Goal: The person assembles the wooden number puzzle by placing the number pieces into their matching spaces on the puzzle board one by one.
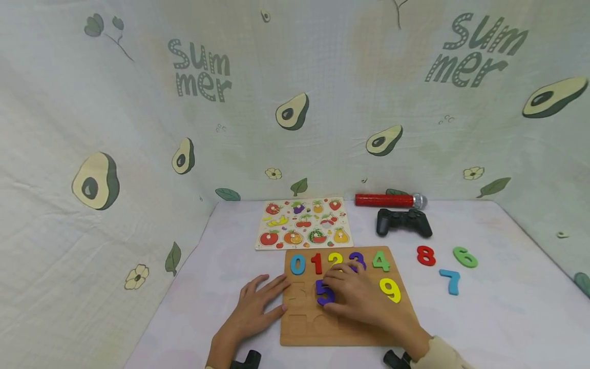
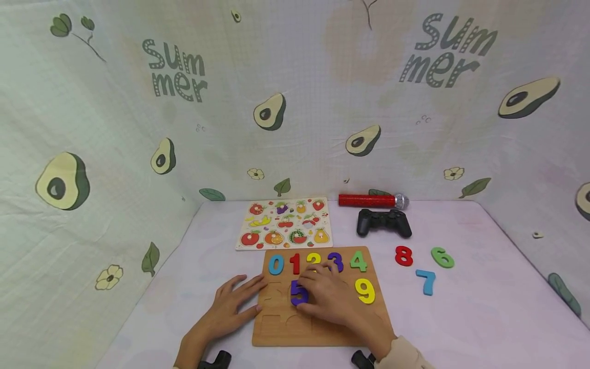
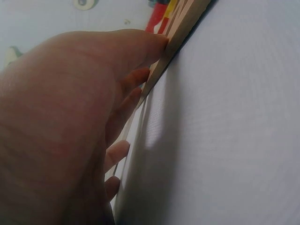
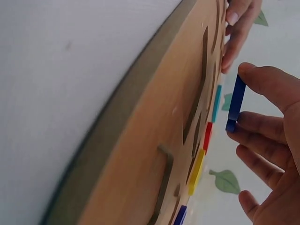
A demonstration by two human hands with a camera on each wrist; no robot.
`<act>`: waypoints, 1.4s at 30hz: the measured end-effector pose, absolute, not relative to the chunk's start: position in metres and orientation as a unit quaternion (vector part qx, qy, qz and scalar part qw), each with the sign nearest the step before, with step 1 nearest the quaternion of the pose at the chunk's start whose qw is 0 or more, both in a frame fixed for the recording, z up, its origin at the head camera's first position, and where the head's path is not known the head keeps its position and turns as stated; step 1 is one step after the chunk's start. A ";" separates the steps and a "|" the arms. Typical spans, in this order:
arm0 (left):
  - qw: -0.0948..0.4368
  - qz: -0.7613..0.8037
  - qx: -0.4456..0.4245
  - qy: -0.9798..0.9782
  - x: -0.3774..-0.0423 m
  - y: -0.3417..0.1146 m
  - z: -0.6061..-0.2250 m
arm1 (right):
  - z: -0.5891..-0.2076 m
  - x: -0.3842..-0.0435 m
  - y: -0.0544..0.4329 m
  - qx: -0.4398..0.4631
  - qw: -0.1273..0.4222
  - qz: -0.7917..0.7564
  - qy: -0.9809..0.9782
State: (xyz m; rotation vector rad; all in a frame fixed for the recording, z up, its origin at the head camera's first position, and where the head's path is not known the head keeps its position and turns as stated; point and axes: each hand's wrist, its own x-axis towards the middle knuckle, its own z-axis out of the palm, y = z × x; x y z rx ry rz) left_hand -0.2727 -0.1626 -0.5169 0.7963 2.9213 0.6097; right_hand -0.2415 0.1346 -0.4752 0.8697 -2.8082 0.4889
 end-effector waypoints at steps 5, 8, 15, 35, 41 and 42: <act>0.020 0.194 0.266 0.944 -0.274 -0.163 -0.518 | -0.475 -0.243 0.128 0.294 0.080 0.161 -0.939; 0.018 0.189 0.268 0.945 -0.274 -0.164 -0.519 | -0.474 -0.245 0.122 0.296 0.074 0.163 -0.938; 0.016 0.201 0.270 0.942 -0.273 -0.166 -0.519 | -0.474 -0.251 0.108 0.316 0.077 0.159 -0.932; 0.012 0.204 0.277 0.939 -0.274 -0.167 -0.518 | -0.477 -0.264 0.088 0.319 0.062 0.148 -0.934; 0.015 0.200 0.275 0.940 -0.274 -0.167 -0.518 | -0.479 -0.266 0.082 0.314 0.049 0.142 -0.937; 0.016 0.199 0.275 0.941 -0.274 -0.167 -0.517 | -0.480 -0.266 0.081 0.313 0.046 0.142 -0.938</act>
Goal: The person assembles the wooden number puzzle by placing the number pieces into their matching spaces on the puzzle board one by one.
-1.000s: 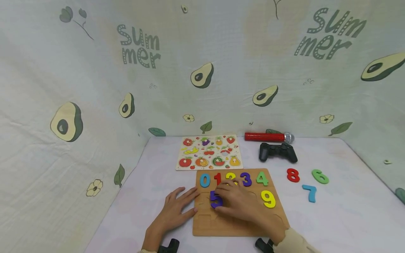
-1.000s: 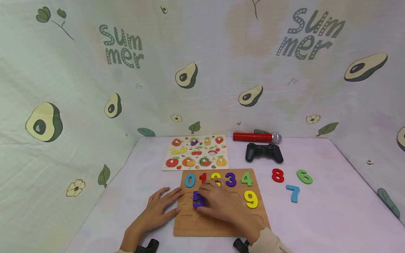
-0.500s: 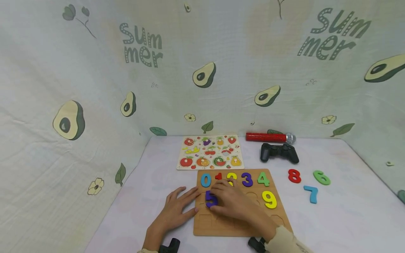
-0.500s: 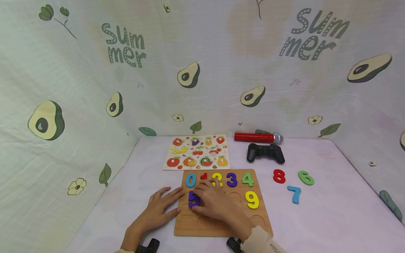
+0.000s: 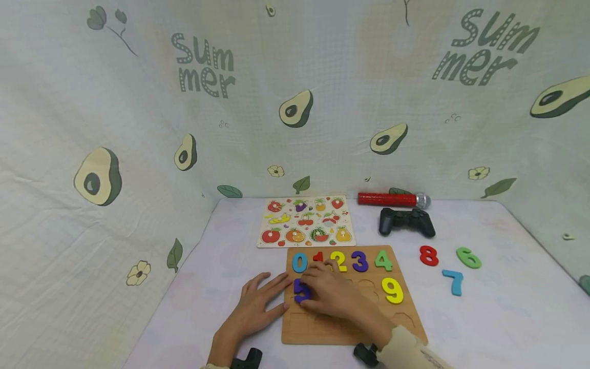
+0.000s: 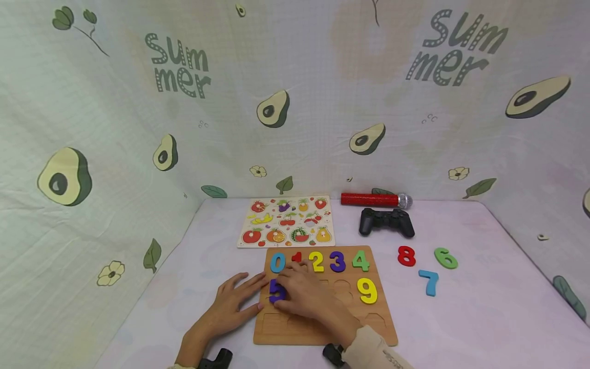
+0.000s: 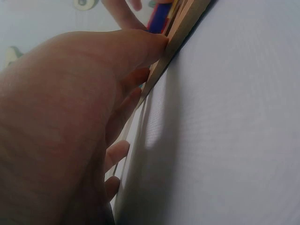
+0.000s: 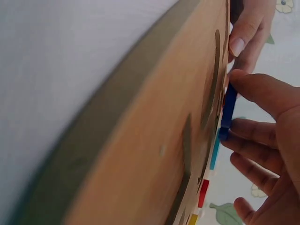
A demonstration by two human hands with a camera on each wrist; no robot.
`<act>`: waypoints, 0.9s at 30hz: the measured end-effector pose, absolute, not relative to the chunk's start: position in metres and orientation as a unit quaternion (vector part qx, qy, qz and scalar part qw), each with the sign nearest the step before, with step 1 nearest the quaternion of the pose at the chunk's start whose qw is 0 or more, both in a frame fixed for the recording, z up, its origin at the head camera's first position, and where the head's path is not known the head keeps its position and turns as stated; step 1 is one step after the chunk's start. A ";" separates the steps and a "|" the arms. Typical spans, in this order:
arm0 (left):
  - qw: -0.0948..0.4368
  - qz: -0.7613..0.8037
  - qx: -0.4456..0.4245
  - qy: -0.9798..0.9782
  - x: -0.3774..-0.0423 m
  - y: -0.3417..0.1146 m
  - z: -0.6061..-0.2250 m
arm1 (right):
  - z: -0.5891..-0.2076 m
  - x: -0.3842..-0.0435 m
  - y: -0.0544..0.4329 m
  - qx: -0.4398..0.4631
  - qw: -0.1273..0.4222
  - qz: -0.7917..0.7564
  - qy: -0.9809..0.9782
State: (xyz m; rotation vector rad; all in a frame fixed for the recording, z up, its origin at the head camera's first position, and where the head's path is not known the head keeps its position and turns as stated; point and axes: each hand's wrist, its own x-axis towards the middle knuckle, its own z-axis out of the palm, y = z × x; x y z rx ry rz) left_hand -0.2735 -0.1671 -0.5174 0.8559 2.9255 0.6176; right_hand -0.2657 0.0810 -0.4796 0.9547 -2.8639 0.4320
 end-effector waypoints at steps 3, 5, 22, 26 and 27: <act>0.021 0.199 0.271 0.941 -0.273 -0.166 -0.517 | -0.480 -0.267 0.079 0.308 0.041 0.142 -0.940; 0.025 0.199 0.268 0.942 -0.273 -0.165 -0.517 | -0.481 -0.267 0.077 0.304 0.041 0.144 -0.941; 0.038 0.204 0.259 0.943 -0.273 -0.165 -0.519 | -0.478 -0.261 0.078 0.295 0.046 0.122 -0.947; 0.040 0.203 0.254 0.945 -0.274 -0.165 -0.518 | -0.476 -0.256 0.089 0.302 0.055 0.143 -0.941; 0.040 0.203 0.253 0.945 -0.274 -0.164 -0.518 | -0.475 -0.255 0.093 0.302 0.055 0.146 -0.941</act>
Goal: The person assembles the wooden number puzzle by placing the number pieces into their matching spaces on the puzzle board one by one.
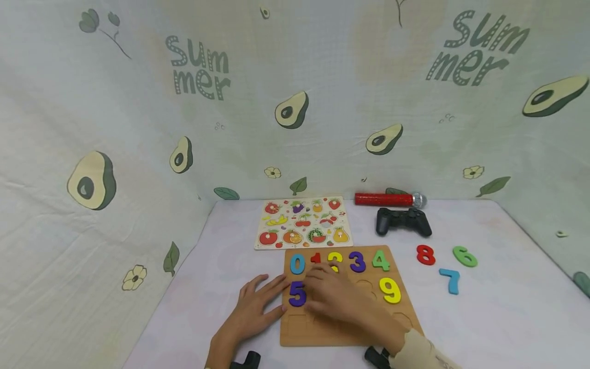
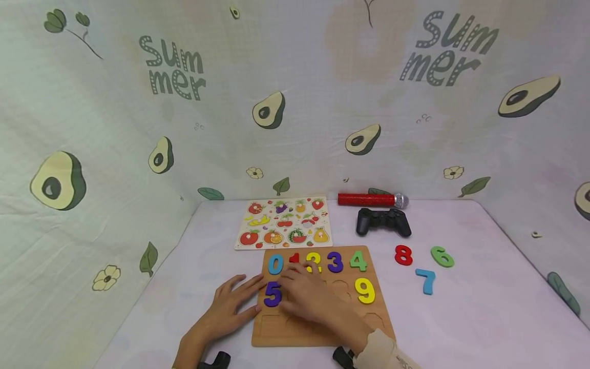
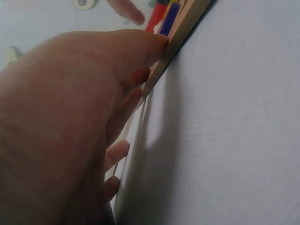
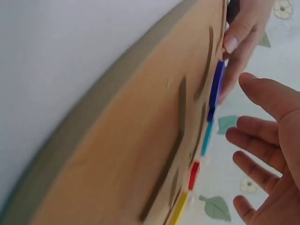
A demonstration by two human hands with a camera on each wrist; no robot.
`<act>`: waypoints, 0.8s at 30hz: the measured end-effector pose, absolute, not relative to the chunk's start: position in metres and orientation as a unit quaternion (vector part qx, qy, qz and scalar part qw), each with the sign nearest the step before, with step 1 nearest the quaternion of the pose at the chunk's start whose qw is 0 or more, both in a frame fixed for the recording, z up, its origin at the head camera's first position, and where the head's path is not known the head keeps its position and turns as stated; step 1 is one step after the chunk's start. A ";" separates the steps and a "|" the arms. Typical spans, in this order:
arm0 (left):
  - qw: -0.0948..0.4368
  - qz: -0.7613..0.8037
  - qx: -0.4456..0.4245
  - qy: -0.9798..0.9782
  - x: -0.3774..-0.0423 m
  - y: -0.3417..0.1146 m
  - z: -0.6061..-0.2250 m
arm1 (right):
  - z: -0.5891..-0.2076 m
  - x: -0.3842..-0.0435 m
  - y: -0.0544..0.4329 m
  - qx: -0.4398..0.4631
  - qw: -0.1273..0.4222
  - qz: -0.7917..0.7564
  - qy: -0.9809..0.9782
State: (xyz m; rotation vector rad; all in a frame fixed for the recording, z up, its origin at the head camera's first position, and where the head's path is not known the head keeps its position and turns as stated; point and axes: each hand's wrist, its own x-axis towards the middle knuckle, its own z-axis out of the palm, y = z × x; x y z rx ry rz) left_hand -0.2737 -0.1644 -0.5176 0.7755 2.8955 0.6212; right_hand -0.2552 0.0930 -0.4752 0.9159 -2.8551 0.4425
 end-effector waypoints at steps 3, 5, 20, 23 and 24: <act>0.038 0.201 0.252 0.946 -0.274 -0.163 -0.516 | -0.475 -0.253 0.106 0.303 0.067 0.155 -0.938; 0.036 0.199 0.252 0.946 -0.274 -0.162 -0.516 | -0.476 -0.251 0.116 0.299 0.075 0.162 -0.937; 0.027 0.199 0.260 0.944 -0.274 -0.163 -0.516 | -0.475 -0.237 0.187 0.239 0.099 0.176 -0.950; 0.027 0.201 0.259 0.944 -0.273 -0.164 -0.517 | -0.474 -0.235 0.200 0.228 0.110 0.178 -0.951; 0.028 0.202 0.258 0.944 -0.273 -0.164 -0.517 | -0.475 -0.235 0.205 0.222 0.114 0.176 -0.952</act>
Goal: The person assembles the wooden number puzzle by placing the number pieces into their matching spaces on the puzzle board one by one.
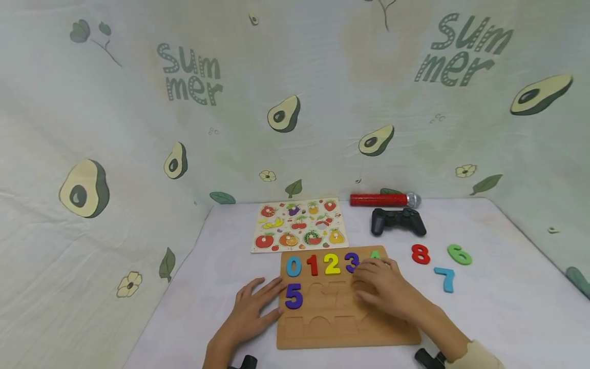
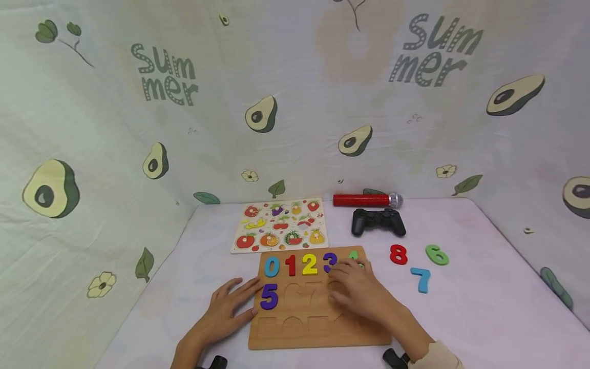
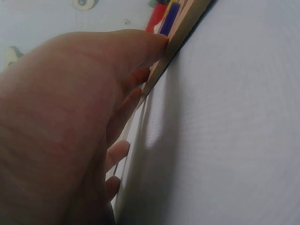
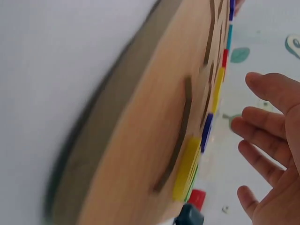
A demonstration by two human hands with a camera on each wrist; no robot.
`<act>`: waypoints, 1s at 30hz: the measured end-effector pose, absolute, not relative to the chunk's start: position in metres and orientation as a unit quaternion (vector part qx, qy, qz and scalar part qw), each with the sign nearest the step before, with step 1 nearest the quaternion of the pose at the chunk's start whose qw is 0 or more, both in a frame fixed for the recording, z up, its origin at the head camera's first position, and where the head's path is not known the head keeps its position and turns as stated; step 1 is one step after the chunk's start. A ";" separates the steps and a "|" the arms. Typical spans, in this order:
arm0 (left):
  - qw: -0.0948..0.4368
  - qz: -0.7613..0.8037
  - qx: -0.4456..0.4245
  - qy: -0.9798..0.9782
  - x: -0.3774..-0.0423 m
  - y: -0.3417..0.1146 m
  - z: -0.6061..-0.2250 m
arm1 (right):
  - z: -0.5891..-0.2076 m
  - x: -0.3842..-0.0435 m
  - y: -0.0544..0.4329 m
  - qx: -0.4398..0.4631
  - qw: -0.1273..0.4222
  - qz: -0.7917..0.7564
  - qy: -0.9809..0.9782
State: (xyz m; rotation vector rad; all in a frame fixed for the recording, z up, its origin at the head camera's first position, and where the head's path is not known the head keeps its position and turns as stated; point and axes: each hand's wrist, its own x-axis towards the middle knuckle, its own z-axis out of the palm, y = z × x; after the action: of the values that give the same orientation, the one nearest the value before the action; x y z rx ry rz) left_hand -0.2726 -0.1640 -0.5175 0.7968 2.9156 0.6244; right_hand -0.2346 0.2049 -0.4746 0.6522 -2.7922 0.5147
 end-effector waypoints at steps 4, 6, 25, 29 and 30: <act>0.030 0.206 0.255 0.944 -0.272 -0.164 -0.519 | -0.475 -0.233 0.223 0.192 0.121 0.160 -0.961; 0.031 0.204 0.256 0.945 -0.272 -0.163 -0.519 | -0.474 -0.232 0.233 0.176 0.120 0.154 -0.965; 0.020 0.211 0.263 0.941 -0.275 -0.164 -0.518 | -0.473 -0.220 0.308 0.133 0.180 0.124 -0.967; 0.026 0.205 0.261 0.943 -0.274 -0.166 -0.517 | -0.471 -0.218 0.319 0.126 0.192 0.129 -0.965; 0.027 0.204 0.261 0.943 -0.273 -0.167 -0.517 | -0.470 -0.218 0.322 0.122 0.188 0.132 -0.966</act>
State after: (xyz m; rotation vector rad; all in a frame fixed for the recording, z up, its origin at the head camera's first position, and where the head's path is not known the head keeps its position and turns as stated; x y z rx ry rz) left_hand -0.2735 -0.1667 -0.5169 0.8045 2.9126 0.6305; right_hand -0.2181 0.3216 -0.4698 0.3445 -2.7165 0.3701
